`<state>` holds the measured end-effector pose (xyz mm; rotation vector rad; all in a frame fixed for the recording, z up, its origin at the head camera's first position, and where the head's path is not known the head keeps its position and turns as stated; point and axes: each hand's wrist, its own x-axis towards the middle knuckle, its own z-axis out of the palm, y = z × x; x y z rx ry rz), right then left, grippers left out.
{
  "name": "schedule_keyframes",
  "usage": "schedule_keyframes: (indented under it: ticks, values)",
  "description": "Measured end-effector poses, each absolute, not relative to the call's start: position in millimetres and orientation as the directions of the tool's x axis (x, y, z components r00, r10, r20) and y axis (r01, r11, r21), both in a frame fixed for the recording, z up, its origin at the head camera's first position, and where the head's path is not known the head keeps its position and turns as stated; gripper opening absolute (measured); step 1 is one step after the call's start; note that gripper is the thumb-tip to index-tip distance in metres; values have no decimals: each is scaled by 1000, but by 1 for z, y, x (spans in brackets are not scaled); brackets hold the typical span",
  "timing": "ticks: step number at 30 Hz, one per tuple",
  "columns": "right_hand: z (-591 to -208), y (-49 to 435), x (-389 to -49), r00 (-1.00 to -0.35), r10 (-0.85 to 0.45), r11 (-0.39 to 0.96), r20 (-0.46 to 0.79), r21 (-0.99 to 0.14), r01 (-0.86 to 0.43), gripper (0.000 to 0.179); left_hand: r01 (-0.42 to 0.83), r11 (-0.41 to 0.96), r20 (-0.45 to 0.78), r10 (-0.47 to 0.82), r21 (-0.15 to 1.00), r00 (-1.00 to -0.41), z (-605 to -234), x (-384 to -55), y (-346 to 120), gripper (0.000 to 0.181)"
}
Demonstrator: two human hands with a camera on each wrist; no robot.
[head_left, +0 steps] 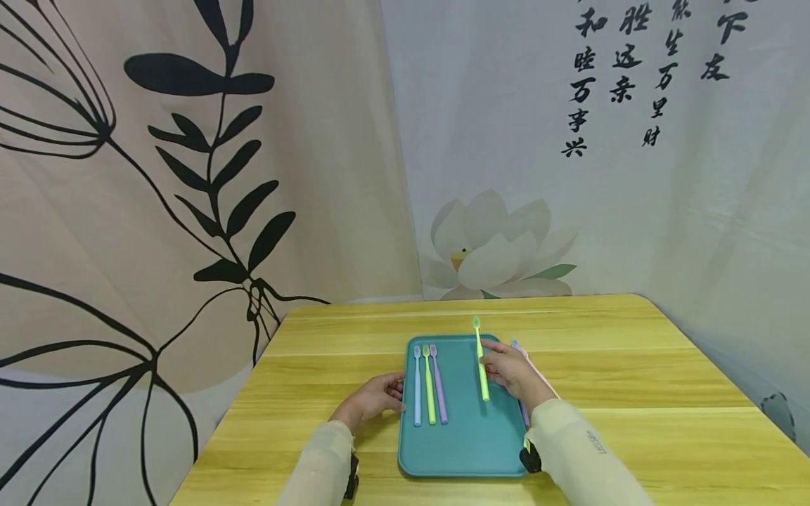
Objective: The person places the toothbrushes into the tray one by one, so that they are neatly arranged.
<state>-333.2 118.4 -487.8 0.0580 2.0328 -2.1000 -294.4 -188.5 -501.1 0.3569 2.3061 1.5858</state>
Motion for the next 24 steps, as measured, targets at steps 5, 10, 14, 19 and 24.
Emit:
schedule_keyframes:
  ticks: [5, 10, 14, 19, 24]
  values:
    - [-488, 111, -330, -973, -138, -14, -185, -982, 189, 53, 18, 354, -124, 375, 935, -918, -502, -294, -189, 75]
    - [-490, 103, -327, -970, -121, -20, -211, -976, 215, 53, 26, 361, -120, 376, 932, -919, -502, -292, -189, 75]
    - [-492, 97, -326, -966, -130, -7, -223, -974, 226, 52, 39, 379, -115, 375, 925, -920, -502, -292, -190, 75]
    - [-495, 92, -324, -964, -145, 5, -223, -974, 224, 51, 49, 379, -108, 382, 924, -918, -504, -294, -190, 75]
    - [-494, 87, -322, -962, -148, 6, -228, -973, 229, 51, 52, 374, -105, 388, 926, -916, -504, -297, -190, 75]
